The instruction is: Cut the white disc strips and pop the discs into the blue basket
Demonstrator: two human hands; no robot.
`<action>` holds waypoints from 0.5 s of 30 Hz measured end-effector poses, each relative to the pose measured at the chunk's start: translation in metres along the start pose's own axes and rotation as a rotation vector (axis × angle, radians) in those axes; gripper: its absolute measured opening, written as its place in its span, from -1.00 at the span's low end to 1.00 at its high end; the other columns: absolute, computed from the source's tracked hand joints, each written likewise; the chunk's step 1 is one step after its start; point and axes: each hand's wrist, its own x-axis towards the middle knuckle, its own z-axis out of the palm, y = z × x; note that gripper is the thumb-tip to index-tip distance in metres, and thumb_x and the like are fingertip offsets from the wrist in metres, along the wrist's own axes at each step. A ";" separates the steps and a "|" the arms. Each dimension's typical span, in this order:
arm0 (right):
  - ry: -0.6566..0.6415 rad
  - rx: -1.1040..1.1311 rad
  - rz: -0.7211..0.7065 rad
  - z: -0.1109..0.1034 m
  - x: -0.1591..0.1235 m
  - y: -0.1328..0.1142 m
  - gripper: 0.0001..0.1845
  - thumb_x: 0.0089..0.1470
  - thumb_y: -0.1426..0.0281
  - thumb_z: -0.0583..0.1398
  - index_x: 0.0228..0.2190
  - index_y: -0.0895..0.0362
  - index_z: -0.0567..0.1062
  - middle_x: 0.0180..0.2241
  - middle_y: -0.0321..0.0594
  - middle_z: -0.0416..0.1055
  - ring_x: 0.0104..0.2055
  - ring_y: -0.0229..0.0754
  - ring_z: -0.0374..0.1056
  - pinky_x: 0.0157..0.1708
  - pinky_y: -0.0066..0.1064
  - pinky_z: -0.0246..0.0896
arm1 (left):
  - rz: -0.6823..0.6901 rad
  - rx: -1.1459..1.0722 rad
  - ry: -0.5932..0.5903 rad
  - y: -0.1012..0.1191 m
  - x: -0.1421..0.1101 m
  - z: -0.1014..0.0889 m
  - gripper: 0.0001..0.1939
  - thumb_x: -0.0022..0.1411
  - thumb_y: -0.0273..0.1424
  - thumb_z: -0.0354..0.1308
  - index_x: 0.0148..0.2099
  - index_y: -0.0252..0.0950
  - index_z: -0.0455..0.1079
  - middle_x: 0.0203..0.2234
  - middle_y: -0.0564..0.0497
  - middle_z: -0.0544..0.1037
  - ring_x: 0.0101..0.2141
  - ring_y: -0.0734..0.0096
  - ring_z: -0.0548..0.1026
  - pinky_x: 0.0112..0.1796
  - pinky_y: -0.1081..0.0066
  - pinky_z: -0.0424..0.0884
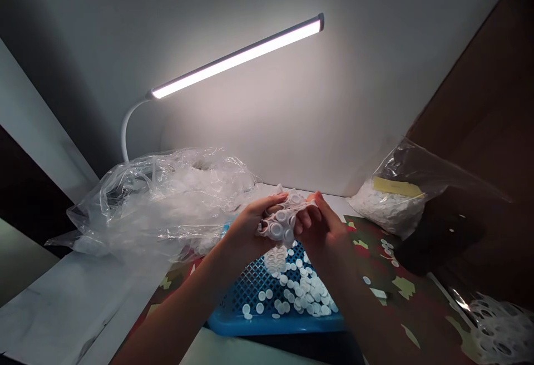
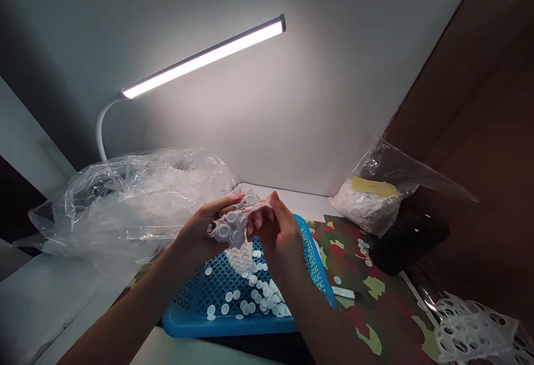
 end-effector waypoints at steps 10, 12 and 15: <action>0.031 -0.586 -0.138 -0.001 -0.008 -0.013 -0.56 0.17 0.11 0.04 -0.62 0.10 0.20 -0.70 -0.43 0.10 -0.68 -0.36 0.01 -0.69 -0.50 -0.10 | 0.096 0.049 0.087 -0.001 -0.007 0.008 -0.71 0.11 -0.43 0.20 -0.56 -0.31 0.19 -0.77 0.23 0.09 -0.76 0.69 0.11 -0.70 0.61 0.08; -0.002 -0.762 -0.156 0.005 -0.015 -0.009 -0.56 0.19 0.10 0.02 -0.61 0.10 0.19 -0.71 -0.45 0.05 -0.67 -0.36 -0.02 -0.66 -0.50 -0.10 | 0.111 0.104 0.086 -0.008 -0.006 0.010 -0.70 0.12 -0.39 0.21 -0.54 -0.30 0.17 -0.74 0.22 0.11 -0.75 0.69 0.10 -0.72 0.62 0.04; -0.028 -0.846 -0.192 0.007 -0.018 -0.006 -0.55 0.23 0.11 -0.06 -0.59 0.10 0.17 -0.70 -0.45 0.04 -0.66 -0.35 -0.03 -0.65 -0.49 -0.11 | 0.143 0.125 0.089 -0.015 -0.006 0.013 -0.67 0.14 -0.34 0.20 -0.53 -0.28 0.12 -0.72 0.21 0.14 -0.74 0.68 0.10 -0.73 0.62 0.01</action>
